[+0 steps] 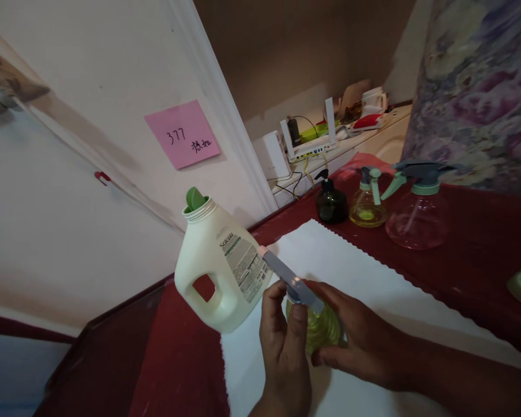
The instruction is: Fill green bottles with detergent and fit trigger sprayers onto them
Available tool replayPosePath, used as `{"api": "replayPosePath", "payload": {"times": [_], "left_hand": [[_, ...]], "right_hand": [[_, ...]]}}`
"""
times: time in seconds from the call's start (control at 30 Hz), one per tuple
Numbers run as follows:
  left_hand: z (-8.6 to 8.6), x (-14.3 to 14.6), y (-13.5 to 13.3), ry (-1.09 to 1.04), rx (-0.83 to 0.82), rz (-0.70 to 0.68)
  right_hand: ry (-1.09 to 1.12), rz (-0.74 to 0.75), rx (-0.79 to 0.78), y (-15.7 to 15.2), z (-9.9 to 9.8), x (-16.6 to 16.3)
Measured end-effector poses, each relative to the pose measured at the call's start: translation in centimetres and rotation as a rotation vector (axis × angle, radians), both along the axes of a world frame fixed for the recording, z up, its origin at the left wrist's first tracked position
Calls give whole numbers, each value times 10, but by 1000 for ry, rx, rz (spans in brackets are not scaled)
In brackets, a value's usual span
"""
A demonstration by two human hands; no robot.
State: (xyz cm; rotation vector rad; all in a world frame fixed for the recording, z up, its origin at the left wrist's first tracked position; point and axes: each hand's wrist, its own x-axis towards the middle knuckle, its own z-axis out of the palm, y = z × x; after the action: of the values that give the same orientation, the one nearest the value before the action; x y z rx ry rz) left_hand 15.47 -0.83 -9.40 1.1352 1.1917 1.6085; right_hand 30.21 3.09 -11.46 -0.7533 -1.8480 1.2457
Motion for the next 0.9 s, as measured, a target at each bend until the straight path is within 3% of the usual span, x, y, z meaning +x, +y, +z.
{"api": "replayPosePath", "payload": {"times": [0.17,0.33,0.6,0.7,0.8,0.9], "left_hand": [[3,-1,3,10,9,-9],[13,0,6,157,60,-13],[11,-2,5,230,81,-72],[10,0,5,244,89,-80],[9,2,4,253,97,-95],[8,2,4,253,138,-122]], "right_hand": [[24,13,-7,-1,-3,1],[-13,1,-1,0,-6,2],[-75,40,-1,1,2,10],[-90,-95,179,1,9,20],[-104,-310,514,4,29,26],[-249,-253,819,11,60,25]]}}
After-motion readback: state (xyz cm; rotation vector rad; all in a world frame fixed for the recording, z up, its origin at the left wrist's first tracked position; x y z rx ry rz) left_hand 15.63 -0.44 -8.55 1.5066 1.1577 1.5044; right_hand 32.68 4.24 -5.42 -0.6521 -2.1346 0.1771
